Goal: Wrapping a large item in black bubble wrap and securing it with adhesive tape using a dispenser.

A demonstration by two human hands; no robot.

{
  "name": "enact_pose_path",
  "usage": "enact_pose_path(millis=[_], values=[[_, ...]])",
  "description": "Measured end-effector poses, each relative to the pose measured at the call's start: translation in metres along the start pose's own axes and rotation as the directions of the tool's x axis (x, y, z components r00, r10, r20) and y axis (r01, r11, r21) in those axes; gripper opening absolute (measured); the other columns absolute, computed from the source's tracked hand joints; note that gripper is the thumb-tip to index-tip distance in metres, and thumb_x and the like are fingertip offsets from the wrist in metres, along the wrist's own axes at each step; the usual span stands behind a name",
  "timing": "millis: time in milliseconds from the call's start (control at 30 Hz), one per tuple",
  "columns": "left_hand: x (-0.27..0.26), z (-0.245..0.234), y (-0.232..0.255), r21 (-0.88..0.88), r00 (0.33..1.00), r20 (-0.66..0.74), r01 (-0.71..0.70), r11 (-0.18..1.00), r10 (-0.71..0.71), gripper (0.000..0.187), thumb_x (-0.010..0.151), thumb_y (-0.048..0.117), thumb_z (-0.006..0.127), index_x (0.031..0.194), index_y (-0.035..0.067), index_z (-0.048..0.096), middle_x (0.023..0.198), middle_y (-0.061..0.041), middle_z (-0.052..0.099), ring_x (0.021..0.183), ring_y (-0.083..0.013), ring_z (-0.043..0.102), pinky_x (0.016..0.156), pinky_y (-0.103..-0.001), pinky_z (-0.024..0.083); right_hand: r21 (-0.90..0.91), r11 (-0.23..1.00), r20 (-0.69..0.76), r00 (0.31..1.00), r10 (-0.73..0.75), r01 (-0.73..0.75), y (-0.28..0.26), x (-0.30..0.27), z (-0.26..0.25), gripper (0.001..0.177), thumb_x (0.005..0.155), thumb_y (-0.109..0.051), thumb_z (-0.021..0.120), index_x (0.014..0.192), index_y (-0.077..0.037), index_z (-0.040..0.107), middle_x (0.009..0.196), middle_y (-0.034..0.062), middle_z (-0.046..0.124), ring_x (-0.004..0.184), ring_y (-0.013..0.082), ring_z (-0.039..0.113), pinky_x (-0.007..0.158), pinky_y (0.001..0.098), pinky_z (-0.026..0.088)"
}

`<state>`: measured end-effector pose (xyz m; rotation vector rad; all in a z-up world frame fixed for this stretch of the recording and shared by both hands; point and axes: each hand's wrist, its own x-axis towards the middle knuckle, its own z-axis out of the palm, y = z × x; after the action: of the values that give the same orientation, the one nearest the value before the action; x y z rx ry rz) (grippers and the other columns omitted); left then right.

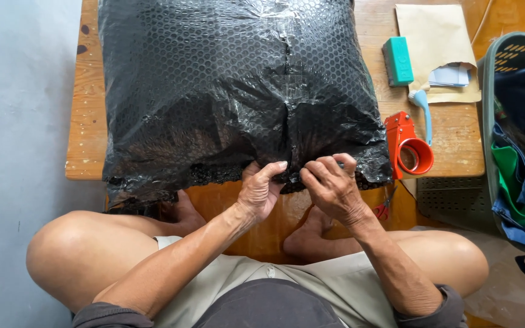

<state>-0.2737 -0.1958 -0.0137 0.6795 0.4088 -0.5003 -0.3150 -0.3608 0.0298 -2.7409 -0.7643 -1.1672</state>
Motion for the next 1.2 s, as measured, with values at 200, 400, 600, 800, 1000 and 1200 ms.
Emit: enact_pose_path(millis=[200, 400, 600, 800, 1000, 1200], values=[[0.014, -0.016, -0.018, 0.086, 1.000, 0.006, -0.007, 0.996, 0.007, 0.037, 0.079, -0.005, 0.079, 0.114, 0.004, 0.070, 0.103, -0.012, 0.073, 0.093, -0.0257, 0.071, 0.093, -0.050, 0.059, 0.130, 0.989, -0.071, 0.994, 0.082, -0.072, -0.010, 0.007, -0.007, 0.015, 0.096, -0.009, 0.057, 0.086, -0.014, 0.067, 0.087, 0.0030, 0.064, 0.076, 0.0199, 0.063, 0.090, 0.0390, 0.043], [-0.010, 0.016, 0.003, 0.200, 0.998, -0.026, -0.055, 0.978, 0.061, 0.036, 0.084, -0.004, 0.074, 0.118, 0.007, 0.066, 0.102, -0.007, 0.071, 0.091, -0.0197, 0.069, 0.092, -0.048, 0.059, 0.429, 0.876, -0.147, 0.940, 0.309, -0.220, -0.019, 0.003, -0.021, 0.002, 0.094, -0.006, 0.067, 0.096, -0.006, 0.068, 0.091, 0.0063, 0.067, 0.077, 0.0253, 0.066, 0.083, 0.0403, 0.046], [-0.023, 0.029, 0.011, 0.309, 0.990, -0.041, -0.113, 0.944, 0.132, 0.038, 0.082, -0.006, 0.073, 0.116, 0.004, 0.059, 0.101, -0.011, 0.065, 0.091, -0.0206, 0.061, 0.091, -0.052, 0.056, 0.328, 0.929, -0.155, 0.960, 0.234, -0.173, -0.024, 0.006, -0.015, 0.012, 0.094, -0.004, 0.067, 0.103, -0.007, 0.074, 0.086, 0.0058, 0.065, 0.070, 0.0230, 0.062, 0.083, 0.0400, 0.047], [0.017, -0.031, -0.021, 0.205, 0.995, 0.020, -0.101, 0.974, 0.099, 0.028, 0.080, -0.012, 0.069, 0.103, 0.003, 0.067, 0.089, -0.014, 0.069, 0.076, -0.0252, 0.070, 0.078, -0.046, 0.063, 0.179, 0.979, -0.062, 0.992, 0.113, -0.100, -0.031, -0.001, 0.004, 0.022, 0.097, -0.003, 0.054, 0.110, -0.004, 0.072, 0.074, 0.0049, 0.053, 0.060, 0.0216, 0.057, 0.082, 0.0378, 0.049], [-0.019, 0.022, 0.003, 0.294, 0.996, -0.057, -0.046, 0.955, 0.066, 0.031, 0.079, 0.007, 0.086, 0.106, 0.001, 0.072, 0.090, -0.013, 0.073, 0.079, -0.0225, 0.072, 0.083, -0.046, 0.063, 0.322, 0.947, -0.046, 0.999, 0.022, -0.006, -0.041, 0.012, -0.019, 0.025, 0.105, -0.014, 0.047, 0.098, -0.003, 0.069, 0.077, 0.0090, 0.055, 0.061, 0.0254, 0.056, 0.074, 0.0383, 0.048], [-0.004, 0.012, -0.006, 0.369, 0.988, -0.091, -0.087, 0.926, 0.129, 0.034, 0.078, 0.007, 0.089, 0.107, 0.001, 0.074, 0.094, -0.010, 0.077, 0.084, -0.0214, 0.074, 0.088, -0.050, 0.062, 0.062, 0.919, -0.380, 0.842, 0.382, -0.390, 0.032, -0.026, -0.064, 0.015, 0.104, -0.007, 0.057, 0.108, 0.003, 0.066, 0.089, 0.0136, 0.067, 0.074, 0.0321, 0.061, 0.074, 0.0436, 0.048]])
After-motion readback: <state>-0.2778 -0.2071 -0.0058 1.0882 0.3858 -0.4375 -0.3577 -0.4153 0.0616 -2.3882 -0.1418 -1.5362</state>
